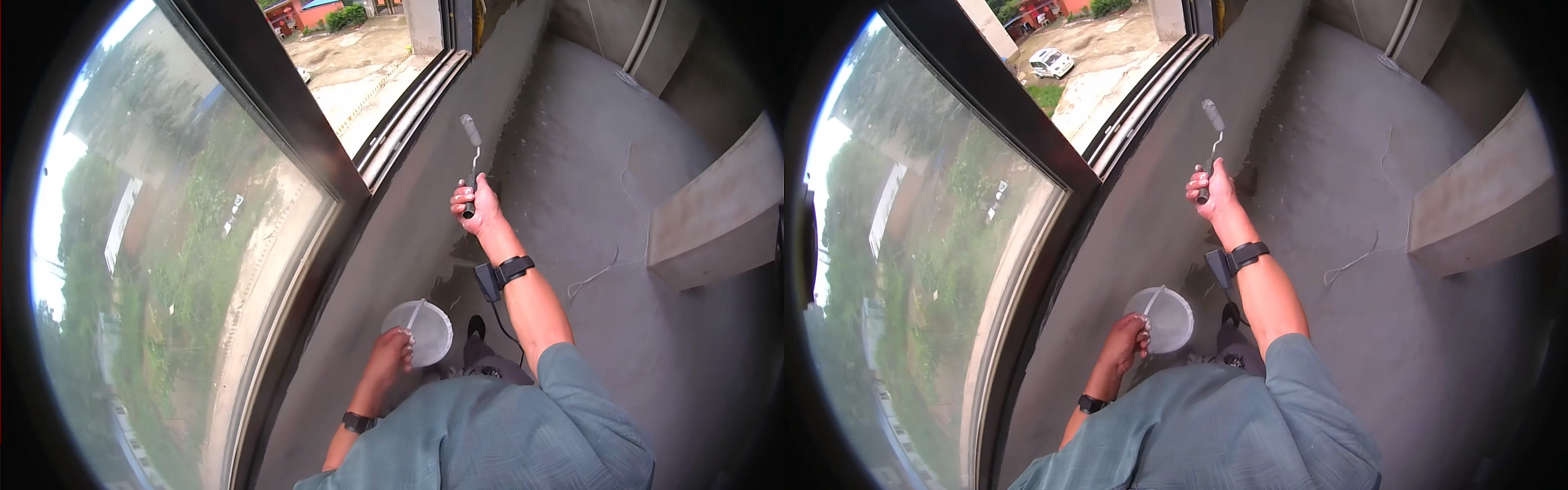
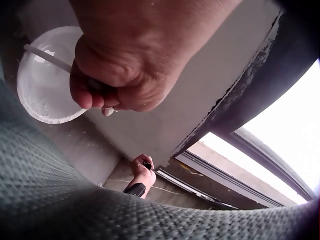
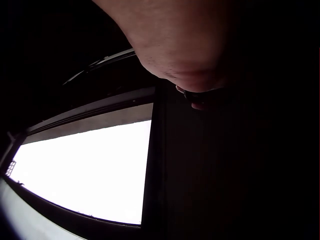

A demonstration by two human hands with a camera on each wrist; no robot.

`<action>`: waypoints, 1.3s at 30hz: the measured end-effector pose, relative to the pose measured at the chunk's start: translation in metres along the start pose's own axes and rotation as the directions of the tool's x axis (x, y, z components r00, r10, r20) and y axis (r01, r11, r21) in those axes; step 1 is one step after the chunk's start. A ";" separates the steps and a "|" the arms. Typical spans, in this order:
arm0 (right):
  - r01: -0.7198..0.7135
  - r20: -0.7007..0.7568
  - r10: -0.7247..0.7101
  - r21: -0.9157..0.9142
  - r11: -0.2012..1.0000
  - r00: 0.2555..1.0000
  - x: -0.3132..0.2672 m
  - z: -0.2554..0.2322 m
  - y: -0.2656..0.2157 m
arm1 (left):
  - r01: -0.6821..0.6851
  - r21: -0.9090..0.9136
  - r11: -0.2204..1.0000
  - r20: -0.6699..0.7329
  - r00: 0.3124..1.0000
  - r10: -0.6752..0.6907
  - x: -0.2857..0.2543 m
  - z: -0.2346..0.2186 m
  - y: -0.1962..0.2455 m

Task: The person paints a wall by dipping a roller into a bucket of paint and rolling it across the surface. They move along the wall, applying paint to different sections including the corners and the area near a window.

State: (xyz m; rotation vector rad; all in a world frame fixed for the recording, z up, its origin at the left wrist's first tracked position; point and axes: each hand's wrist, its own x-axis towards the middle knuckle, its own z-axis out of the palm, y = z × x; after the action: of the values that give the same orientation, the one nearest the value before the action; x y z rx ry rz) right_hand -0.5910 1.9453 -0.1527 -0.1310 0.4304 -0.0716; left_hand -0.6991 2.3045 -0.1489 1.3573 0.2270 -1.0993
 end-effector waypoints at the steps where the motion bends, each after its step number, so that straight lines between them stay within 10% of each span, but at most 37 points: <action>1: -0.059 0.036 0.058 0.022 0.998 0.998 0.005 0.000 0.007 | 0.001 0.005 1.000 0.000 1.000 -0.001 -0.001 -0.005 -0.004; 20: -0.234 -0.064 0.229 -0.429 0.872 0.971 -0.162 -0.030 0.230 | 0.000 0.030 1.000 -0.010 1.000 0.001 -0.021 -0.055 -0.031; 39: 0.009 -0.088 -0.060 -0.494 0.869 0.994 0.004 0.012 0.016 | -0.004 0.002 1.000 -0.103 0.995 0.004 0.013 -0.003 0.012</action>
State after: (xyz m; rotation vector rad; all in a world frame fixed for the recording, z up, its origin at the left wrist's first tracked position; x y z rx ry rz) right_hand -0.5822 1.9618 -0.1459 -0.6455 0.5415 -0.0008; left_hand -0.6821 2.2984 -0.1508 1.4175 0.2991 -1.0274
